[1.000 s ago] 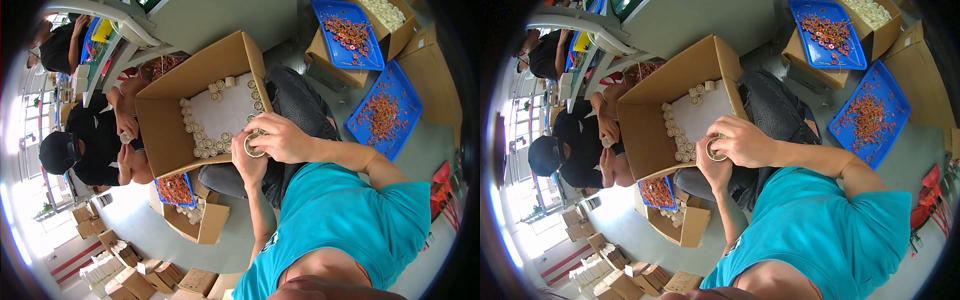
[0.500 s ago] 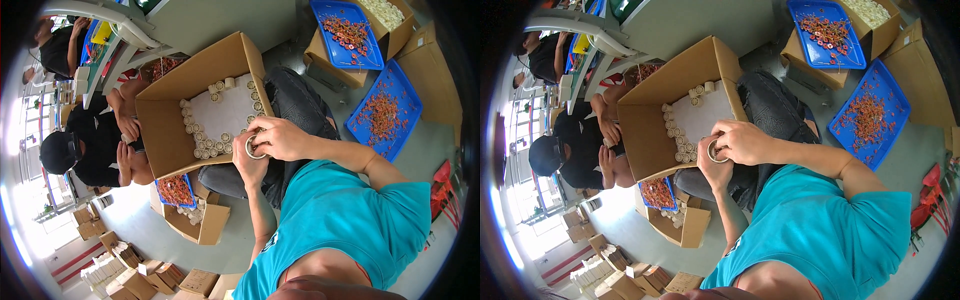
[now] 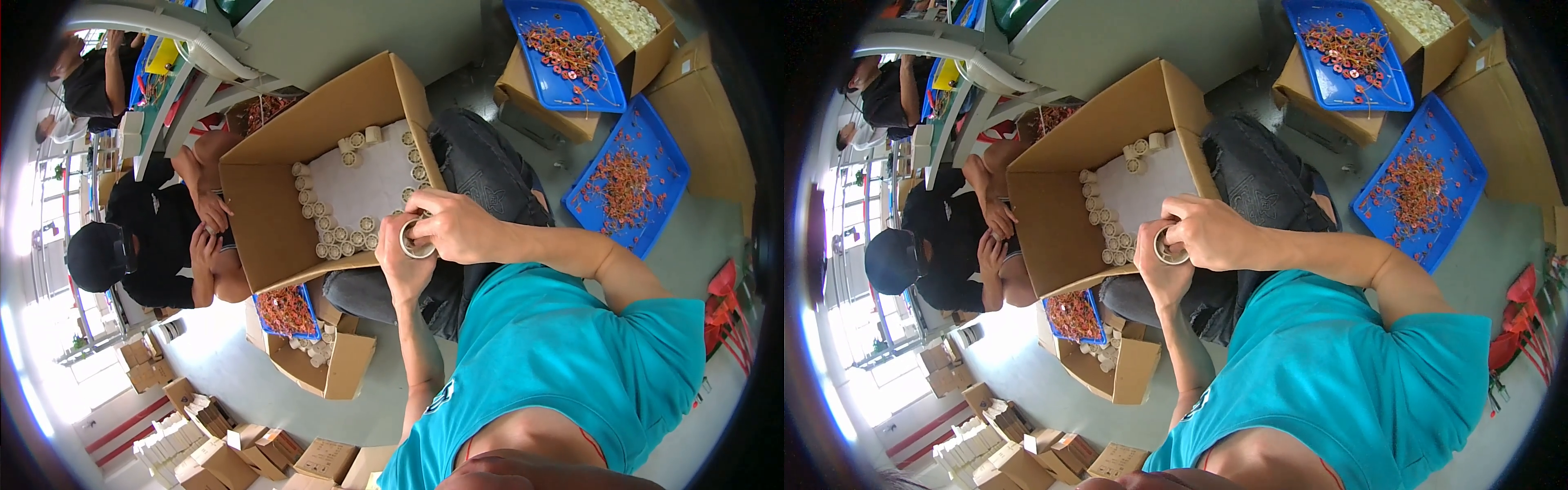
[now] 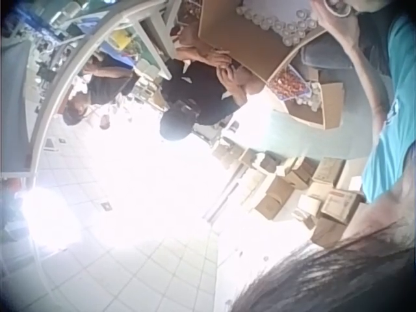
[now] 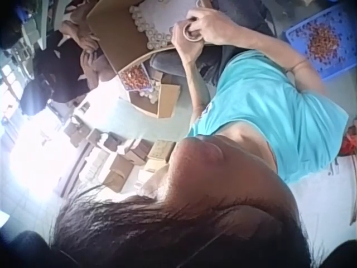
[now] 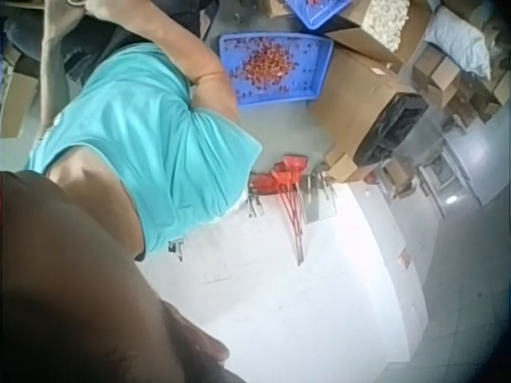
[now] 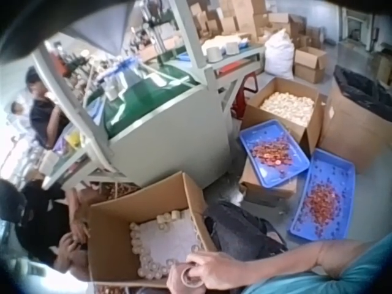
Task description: The person assembles small electronic components by hand, placing metal inserts into plastic housings.
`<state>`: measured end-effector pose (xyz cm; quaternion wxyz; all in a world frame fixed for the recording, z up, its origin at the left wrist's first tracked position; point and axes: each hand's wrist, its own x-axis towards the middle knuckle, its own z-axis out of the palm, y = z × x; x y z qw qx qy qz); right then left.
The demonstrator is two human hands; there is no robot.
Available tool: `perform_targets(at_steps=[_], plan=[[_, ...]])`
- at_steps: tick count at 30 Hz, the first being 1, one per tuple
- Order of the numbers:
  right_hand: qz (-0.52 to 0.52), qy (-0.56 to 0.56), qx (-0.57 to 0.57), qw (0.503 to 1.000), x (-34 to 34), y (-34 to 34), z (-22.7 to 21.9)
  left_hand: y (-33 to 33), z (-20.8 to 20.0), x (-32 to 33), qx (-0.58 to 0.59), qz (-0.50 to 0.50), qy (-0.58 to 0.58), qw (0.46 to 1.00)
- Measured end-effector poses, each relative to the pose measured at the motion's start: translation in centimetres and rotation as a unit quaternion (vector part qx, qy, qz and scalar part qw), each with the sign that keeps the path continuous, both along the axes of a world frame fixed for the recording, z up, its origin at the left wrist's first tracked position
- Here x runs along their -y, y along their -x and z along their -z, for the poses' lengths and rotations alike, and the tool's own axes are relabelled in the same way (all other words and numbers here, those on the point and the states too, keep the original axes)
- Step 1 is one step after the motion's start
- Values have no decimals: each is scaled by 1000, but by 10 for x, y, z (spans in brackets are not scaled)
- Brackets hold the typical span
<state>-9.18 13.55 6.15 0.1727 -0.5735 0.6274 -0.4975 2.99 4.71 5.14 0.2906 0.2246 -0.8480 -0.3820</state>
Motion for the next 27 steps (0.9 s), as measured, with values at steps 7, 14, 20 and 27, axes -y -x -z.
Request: perform_targets(at_steps=[7,14,20,27], plan=[[-13,-3,-29,1000,2,5,9,5,4,3,18,29,-3,999],[30,40,62,997,4,3,13,11,6,2,1,-19,84,996],[16,36,-9,999,-1,6,3,9,-4,3,31,22,69,997],[-7,44,21,999,-3,7,0,9,-8,-3,2,14,25,1000]])
